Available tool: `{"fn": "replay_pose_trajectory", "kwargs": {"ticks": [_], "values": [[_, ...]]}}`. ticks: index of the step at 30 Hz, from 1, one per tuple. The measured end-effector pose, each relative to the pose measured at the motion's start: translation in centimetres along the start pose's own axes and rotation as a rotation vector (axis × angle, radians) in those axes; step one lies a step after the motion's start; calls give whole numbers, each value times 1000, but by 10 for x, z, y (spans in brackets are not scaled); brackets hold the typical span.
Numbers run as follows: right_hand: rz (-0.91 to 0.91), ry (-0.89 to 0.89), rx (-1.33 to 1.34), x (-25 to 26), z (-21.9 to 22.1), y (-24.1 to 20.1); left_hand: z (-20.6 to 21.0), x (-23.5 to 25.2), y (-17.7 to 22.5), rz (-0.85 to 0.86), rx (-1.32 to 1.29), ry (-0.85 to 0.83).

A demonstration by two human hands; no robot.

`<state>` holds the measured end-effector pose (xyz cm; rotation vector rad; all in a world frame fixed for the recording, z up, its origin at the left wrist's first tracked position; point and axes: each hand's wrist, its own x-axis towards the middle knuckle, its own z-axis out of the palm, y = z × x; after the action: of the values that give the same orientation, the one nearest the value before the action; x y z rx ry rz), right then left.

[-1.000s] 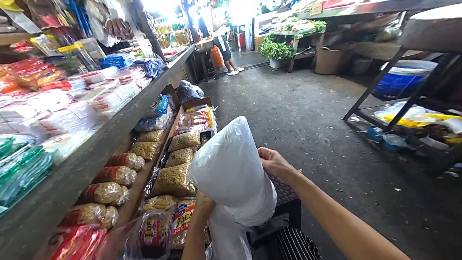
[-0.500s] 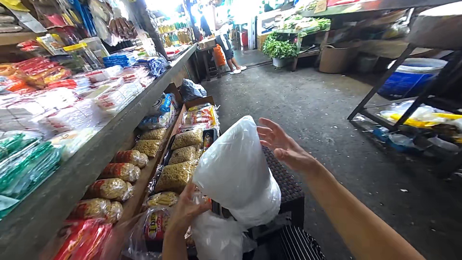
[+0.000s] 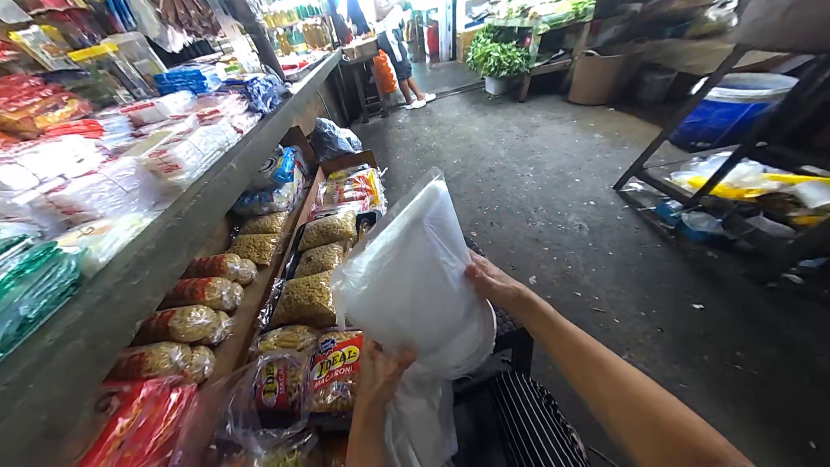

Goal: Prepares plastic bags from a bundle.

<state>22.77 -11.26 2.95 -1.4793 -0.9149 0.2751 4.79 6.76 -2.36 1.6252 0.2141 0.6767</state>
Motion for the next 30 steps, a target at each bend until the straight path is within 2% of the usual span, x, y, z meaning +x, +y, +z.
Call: {"fn": "replay_pose_trajectory", "kwargs": {"ticks": [2,4,8,12,16,17,20,22,25,27,30], "values": [[-30,-53,-21,-7,-5,4,-2,-2,-3,-16,58,-12],[16,-62,-57,-24,-1,16,4,-6,-15,-57,174,-9],[-29,17,-120,-44,6,40,16,4,-35,-64,298,-22],[-35,129,-225,-48,13,45,7,21,-29,-73,381,-111],[2,175,-242,-54,14,36,-13,8,-5,-159,440,-119],[-36,229,-235,-57,13,32,-18,2,8,-204,410,-110],[-361,440,-290,-67,15,-1,-23,-14,57,-251,233,-84],[-514,332,-240,-77,26,-39,-23,-22,85,-128,80,-146],[-453,-31,-221,-92,55,-76,-12,-21,113,210,-2,-245],[-406,-58,-272,-96,66,-76,-3,-19,127,344,-17,-212],[-377,-2,-185,-95,55,-80,-9,-16,134,406,25,-180]]}}
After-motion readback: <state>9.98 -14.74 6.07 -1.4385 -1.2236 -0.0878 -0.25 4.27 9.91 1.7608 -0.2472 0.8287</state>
